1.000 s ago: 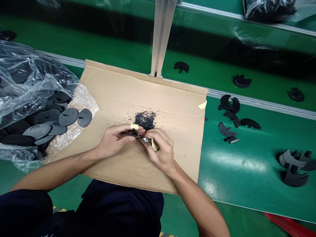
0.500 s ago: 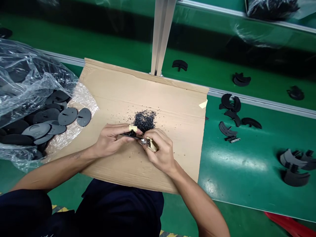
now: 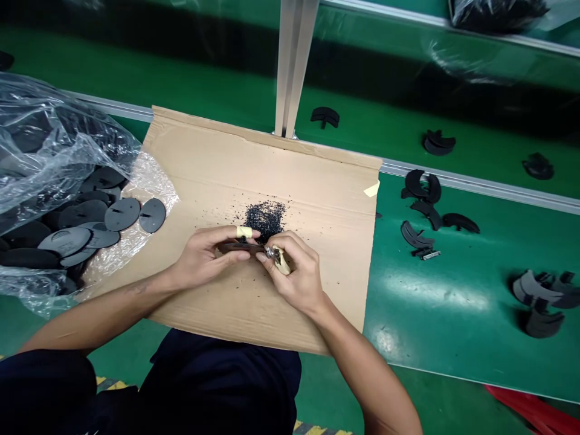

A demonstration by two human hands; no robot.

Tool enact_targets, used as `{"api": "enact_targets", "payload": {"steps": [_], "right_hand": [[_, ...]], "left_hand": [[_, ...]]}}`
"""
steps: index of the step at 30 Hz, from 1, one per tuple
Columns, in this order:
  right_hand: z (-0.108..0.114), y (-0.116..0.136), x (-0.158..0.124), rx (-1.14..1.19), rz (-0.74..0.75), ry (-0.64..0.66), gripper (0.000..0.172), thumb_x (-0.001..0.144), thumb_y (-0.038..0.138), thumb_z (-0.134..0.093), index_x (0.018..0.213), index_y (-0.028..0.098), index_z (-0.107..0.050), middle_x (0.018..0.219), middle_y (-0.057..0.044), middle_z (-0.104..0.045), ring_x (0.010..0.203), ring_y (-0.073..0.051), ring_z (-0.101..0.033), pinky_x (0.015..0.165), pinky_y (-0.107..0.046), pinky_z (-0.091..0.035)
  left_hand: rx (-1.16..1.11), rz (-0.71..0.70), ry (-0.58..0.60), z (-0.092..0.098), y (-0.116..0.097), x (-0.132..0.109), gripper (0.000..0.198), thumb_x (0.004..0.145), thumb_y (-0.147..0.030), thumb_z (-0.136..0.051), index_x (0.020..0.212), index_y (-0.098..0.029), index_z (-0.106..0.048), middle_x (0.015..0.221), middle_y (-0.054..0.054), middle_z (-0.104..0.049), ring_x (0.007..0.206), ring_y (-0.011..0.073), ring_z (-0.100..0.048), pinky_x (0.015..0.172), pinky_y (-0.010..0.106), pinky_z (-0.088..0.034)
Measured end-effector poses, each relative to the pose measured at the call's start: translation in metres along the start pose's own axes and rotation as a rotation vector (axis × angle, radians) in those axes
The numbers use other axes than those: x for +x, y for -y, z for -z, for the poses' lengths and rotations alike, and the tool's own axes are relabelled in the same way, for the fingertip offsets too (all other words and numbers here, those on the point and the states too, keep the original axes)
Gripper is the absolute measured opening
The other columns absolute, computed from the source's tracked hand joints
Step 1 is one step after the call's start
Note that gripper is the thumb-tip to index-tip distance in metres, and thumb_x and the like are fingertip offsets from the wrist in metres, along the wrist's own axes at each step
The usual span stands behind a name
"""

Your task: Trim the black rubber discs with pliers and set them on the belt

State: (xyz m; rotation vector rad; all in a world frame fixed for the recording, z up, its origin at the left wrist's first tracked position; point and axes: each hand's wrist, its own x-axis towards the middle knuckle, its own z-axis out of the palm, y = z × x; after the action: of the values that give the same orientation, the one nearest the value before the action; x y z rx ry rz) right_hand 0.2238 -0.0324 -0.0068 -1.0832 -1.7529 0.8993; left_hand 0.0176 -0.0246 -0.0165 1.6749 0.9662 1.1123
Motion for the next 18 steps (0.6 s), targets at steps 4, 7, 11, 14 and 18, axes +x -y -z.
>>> {"api": "enact_targets", "payload": {"steps": [4,7,11,14,18], "right_hand": [[0.007,0.001,0.006,-0.002,-0.108,0.010,0.012,0.091,0.032,-0.070,0.097,0.023,-0.064,0.092,-0.004,-0.069,0.081,-0.019,-0.065,0.074,-0.035,-0.054],[0.010,-0.001,0.008,-0.006,-0.129,0.017,0.012,0.091,0.029,-0.069,0.100,0.023,-0.063,0.095,-0.004,-0.068,0.084,-0.019,-0.064,0.075,-0.034,-0.052],[0.012,-0.005,0.008,-0.117,-0.045,0.048,0.010,0.090,0.021,-0.065,0.100,0.023,-0.064,0.094,-0.005,-0.067,0.087,-0.021,-0.064,0.077,-0.037,-0.052],[0.013,-0.009,0.006,-0.239,0.065,0.078,0.015,0.089,0.016,-0.061,0.101,0.023,-0.066,0.094,-0.007,-0.068,0.088,-0.023,-0.063,0.077,-0.039,-0.052],[0.013,-0.012,0.004,-0.286,0.150,0.132,0.021,0.087,0.013,-0.059,0.104,0.022,-0.067,0.093,-0.007,-0.069,0.086,-0.024,-0.063,0.077,-0.040,-0.052]], "left_hand": [[0.048,0.013,-0.044,0.003,0.000,0.001,0.026,0.087,-0.035,-0.080,0.108,-0.019,-0.077,0.095,0.006,-0.080,0.081,0.0152,-0.073,0.074,0.025,-0.061],[0.055,-0.067,-0.043,0.005,0.000,0.004,0.019,0.087,-0.029,-0.080,0.103,-0.020,-0.079,0.097,0.006,-0.080,0.086,0.0161,-0.072,0.079,0.028,-0.060],[0.069,-0.156,-0.039,0.006,0.000,0.005,0.019,0.088,-0.025,-0.079,0.107,-0.022,-0.079,0.096,0.006,-0.078,0.087,0.0159,-0.071,0.079,0.028,-0.058],[0.088,-0.186,-0.014,0.006,0.001,0.004,0.018,0.090,-0.024,-0.077,0.108,-0.022,-0.079,0.096,0.006,-0.077,0.087,0.0152,-0.070,0.077,0.027,-0.057],[0.134,-0.208,-0.006,0.005,0.003,0.003,0.014,0.091,-0.026,-0.076,0.105,-0.022,-0.078,0.092,0.005,-0.076,0.084,0.0150,-0.069,0.074,0.027,-0.056]]}}
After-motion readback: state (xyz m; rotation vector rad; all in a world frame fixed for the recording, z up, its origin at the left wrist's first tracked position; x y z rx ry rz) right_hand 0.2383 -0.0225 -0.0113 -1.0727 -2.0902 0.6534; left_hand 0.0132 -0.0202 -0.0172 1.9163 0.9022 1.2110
